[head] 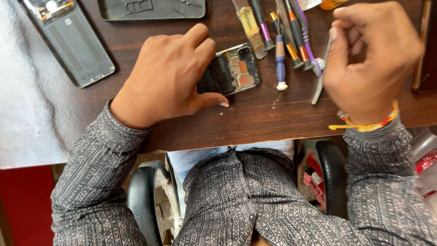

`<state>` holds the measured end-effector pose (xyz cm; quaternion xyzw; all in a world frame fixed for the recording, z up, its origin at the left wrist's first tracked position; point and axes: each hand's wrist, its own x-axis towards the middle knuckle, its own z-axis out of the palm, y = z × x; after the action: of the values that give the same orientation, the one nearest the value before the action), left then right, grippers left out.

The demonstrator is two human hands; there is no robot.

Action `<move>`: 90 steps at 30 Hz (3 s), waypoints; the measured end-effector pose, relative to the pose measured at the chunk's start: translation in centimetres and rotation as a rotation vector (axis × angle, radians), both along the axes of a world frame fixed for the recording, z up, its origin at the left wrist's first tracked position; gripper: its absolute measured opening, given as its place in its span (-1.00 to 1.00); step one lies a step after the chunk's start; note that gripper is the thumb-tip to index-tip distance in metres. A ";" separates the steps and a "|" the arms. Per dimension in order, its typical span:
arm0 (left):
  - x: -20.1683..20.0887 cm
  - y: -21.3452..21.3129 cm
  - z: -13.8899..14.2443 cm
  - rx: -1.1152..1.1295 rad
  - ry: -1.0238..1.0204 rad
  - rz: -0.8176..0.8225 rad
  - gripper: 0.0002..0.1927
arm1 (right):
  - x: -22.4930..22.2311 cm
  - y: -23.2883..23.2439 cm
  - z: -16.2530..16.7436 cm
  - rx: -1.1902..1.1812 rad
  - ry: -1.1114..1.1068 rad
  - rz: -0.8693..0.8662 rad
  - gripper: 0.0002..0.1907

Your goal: The person repairs a smartphone at a workbench. They use a screwdriver and pry tool to work on the opened phone, remove the battery from the chassis, then hold the battery and scrape old adhesive off it with tweezers.

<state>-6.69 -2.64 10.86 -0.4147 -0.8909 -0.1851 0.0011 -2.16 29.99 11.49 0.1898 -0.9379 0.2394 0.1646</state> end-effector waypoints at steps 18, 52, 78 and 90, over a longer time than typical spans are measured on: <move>1.2 0.5 0.5 0.005 0.045 -0.017 -0.23 | -0.6 3.1 1.4 0.384 -0.287 -0.065 -0.75; 1.5 -1.1 -2.7 0.091 0.199 -0.044 -0.15 | 0.2 -6.6 2.4 0.417 0.082 0.562 -0.55; -0.1 -1.4 -4.3 0.078 0.145 -0.031 -0.12 | -2.4 -7.0 0.0 0.561 0.161 0.596 -0.56; 0.2 -1.9 -4.8 0.071 0.204 -0.027 -0.09 | -2.1 -8.3 0.9 0.792 0.275 0.595 -0.58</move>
<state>-6.54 -4.51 6.03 -0.4432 -0.8733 -0.1734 0.1042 -4.23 21.73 12.36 0.5262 -0.8315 -0.1251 0.1267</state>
